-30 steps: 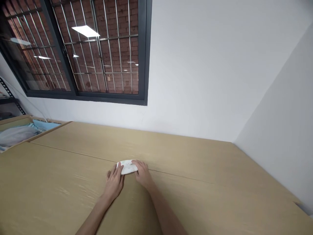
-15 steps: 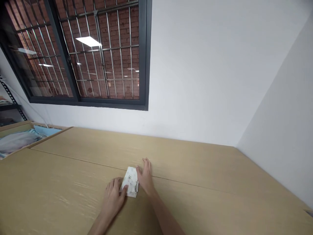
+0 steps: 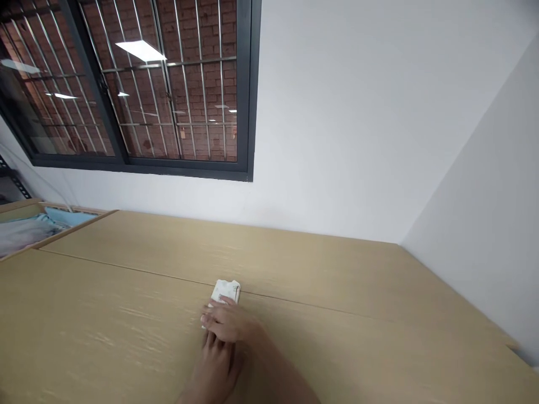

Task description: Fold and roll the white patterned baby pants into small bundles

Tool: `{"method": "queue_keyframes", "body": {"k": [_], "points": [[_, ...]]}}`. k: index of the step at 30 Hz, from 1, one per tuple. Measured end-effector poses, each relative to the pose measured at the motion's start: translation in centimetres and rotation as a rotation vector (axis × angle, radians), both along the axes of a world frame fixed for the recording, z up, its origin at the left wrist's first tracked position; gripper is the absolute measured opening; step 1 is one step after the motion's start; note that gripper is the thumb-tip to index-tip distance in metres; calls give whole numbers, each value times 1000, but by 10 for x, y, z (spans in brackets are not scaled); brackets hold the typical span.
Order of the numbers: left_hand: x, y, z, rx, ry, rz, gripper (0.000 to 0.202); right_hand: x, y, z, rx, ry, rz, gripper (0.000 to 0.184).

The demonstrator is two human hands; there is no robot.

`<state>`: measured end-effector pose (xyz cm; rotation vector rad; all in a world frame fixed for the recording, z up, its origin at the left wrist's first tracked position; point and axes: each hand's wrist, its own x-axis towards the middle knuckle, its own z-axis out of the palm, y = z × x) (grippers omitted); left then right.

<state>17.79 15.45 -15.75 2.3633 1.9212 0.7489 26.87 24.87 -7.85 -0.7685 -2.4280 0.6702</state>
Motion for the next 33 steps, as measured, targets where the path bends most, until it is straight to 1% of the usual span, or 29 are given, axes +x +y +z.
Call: {"method": "queue_keyframes", "body": {"k": [3,4,7,9,11,13,15,16,18,20,22,25,28,30,33], "points": [[-3,3,3,-19,-8,-9,59,9,12,-9,78,-97,111,35],[-4,4,3,-34,-4,-19,61,13,15,-11,115,-106,90,38],[-7,5,5,-96,13,-38,67,22,26,-15,198,-148,0,44],[-7,5,6,-128,18,-42,68,26,33,-21,218,-166,-79,46],[-7,4,10,-119,5,-31,68,28,40,-30,222,-167,-148,48],[-9,6,16,-65,-46,-14,62,29,45,-39,221,-136,-210,50],[-14,10,25,-6,-145,12,47,29,50,-48,212,-76,-277,53],[-19,13,29,15,-196,32,41,30,53,-51,202,-34,-320,55],[-33,21,37,35,-263,98,37,31,56,-55,174,59,-413,56],[-47,28,41,37,-272,190,38,33,59,-56,146,153,-503,54],[-59,35,41,29,-270,291,37,34,61,-55,123,226,-554,50],[-66,40,38,0,-259,374,39,35,59,-52,102,264,-539,40],[-63,40,34,-34,-252,359,42,34,54,-49,97,248,-491,28],[-60,40,33,-57,-264,315,41,32,51,-47,92,237,-470,23],[-61,44,32,-95,-315,234,39,31,48,-43,88,230,-470,20]]}}
